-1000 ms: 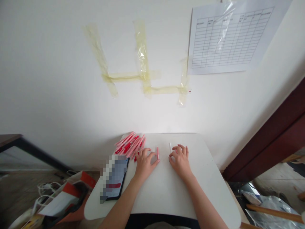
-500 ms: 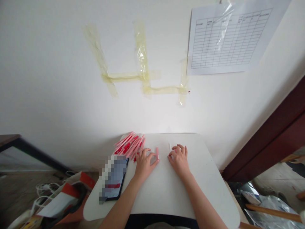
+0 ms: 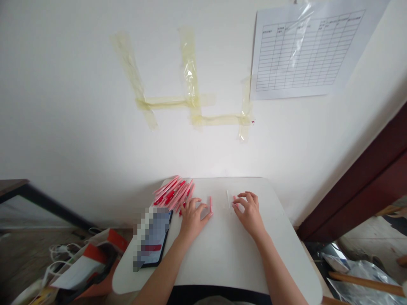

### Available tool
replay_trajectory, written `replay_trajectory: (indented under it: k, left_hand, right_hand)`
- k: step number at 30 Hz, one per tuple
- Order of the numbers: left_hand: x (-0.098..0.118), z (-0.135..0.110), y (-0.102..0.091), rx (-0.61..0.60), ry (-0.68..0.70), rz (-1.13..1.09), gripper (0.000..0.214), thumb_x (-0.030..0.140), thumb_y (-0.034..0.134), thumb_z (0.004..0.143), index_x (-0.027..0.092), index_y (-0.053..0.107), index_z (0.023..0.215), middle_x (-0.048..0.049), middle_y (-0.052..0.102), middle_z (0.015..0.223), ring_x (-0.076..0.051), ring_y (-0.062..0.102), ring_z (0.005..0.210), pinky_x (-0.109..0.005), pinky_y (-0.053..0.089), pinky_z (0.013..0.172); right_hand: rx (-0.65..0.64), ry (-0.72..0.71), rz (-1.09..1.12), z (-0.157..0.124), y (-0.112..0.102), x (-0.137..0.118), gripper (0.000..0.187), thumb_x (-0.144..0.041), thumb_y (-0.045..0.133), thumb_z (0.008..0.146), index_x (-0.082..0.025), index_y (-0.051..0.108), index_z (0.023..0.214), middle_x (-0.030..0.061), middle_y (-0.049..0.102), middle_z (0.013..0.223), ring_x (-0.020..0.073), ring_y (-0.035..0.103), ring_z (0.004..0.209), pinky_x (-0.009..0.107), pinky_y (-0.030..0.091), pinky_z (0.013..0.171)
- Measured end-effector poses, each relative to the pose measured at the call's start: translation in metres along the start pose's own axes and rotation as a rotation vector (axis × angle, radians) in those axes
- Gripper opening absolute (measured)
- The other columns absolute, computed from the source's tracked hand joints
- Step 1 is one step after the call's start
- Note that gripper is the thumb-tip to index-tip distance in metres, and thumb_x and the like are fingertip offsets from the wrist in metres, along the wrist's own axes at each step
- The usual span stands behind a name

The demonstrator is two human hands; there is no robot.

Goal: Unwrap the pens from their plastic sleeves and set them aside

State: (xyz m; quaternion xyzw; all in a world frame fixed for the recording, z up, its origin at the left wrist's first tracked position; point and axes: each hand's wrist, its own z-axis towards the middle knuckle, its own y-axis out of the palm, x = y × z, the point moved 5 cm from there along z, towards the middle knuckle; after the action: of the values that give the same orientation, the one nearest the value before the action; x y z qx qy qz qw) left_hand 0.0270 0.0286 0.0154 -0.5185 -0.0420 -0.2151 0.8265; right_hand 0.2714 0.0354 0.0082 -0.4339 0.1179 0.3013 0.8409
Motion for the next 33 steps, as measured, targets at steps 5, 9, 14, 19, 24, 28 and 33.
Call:
replay_trajectory:
  k: [5,9,14,19,24,28,33]
  left_hand:
    - [0.0,0.0,0.0,-0.004,-0.007,-0.003,0.023,0.045,0.073,0.081,0.028,0.072,0.095,-0.0072,0.057,0.121,-0.031,0.047,0.123,-0.064,0.021,0.113]
    - [0.001,0.0,-0.001,-0.002,-0.006,-0.002,0.022,0.045,0.074,0.08,0.028,0.073,0.095,-0.0069,0.058,0.121,-0.031,0.047,0.123,-0.066,0.019,0.114]
    - [0.001,0.0,-0.001,-0.009,-0.007,-0.002,0.022,0.045,0.072,0.081,0.029,0.072,0.096,-0.0065,0.058,0.121,-0.031,0.047,0.123,-0.066,0.018,0.115]
    - [0.001,0.0,-0.001,-0.008,-0.009,0.0,0.023,0.045,0.072,0.081,0.028,0.072,0.096,-0.0071,0.058,0.121,-0.031,0.047,0.124,-0.066,0.016,0.116]
    - [0.001,0.0,-0.002,-0.007,-0.009,0.005,0.022,0.045,0.073,0.081,0.028,0.072,0.095,-0.0066,0.058,0.121,-0.031,0.047,0.124,-0.064,0.017,0.116]
    - [0.001,0.0,-0.001,-0.006,-0.006,0.0,0.022,0.044,0.073,0.08,0.028,0.073,0.095,-0.0069,0.058,0.121,-0.031,0.046,0.124,-0.064,0.016,0.116]
    - [0.001,0.0,-0.001,-0.017,-0.018,0.001,0.021,0.044,0.071,0.082,0.029,0.072,0.097,-0.0068,0.058,0.122,-0.03,0.047,0.124,-0.064,0.015,0.116]
  right_hand:
    - [-0.093,0.095,-0.011,0.004,-0.022,0.012,0.015,-0.04,0.064,0.088,-0.029,0.073,0.089,0.0086,0.06,0.12,0.0323,0.042,0.125,0.052,0.044,0.1]
    - [-0.259,0.208,-0.078,0.004,-0.035,0.016,0.017,-0.043,0.066,0.083,-0.028,0.074,0.079,0.0091,0.063,0.113,0.0335,0.045,0.122,0.051,0.042,0.098]
    - [-0.427,0.275,-0.148,-0.004,-0.041,0.01,0.018,-0.048,0.072,0.076,-0.031,0.076,0.074,0.0075,0.064,0.115,0.0365,0.043,0.124,0.055,0.038,0.098]
    - [-0.42,0.228,-0.19,-0.013,-0.033,0.001,0.017,-0.045,0.075,0.075,-0.029,0.075,0.068,0.0071,0.066,0.113,0.036,0.043,0.123,0.06,0.032,0.103]
    - [-0.326,0.158,-0.219,-0.019,-0.024,0.001,0.02,-0.037,0.071,0.08,-0.028,0.073,0.062,0.0072,0.067,0.107,0.0351,0.046,0.12,0.063,0.03,0.104]
    - [-0.256,0.111,-0.212,-0.014,-0.025,-0.006,0.019,-0.035,0.069,0.081,-0.027,0.072,0.065,0.0078,0.067,0.108,0.0354,0.046,0.121,0.061,0.034,0.102]
    - [-0.191,0.05,-0.208,0.007,-0.018,-0.028,0.017,-0.036,0.066,0.085,-0.026,0.073,0.072,0.0084,0.065,0.114,0.0359,0.042,0.126,0.061,0.033,0.105]
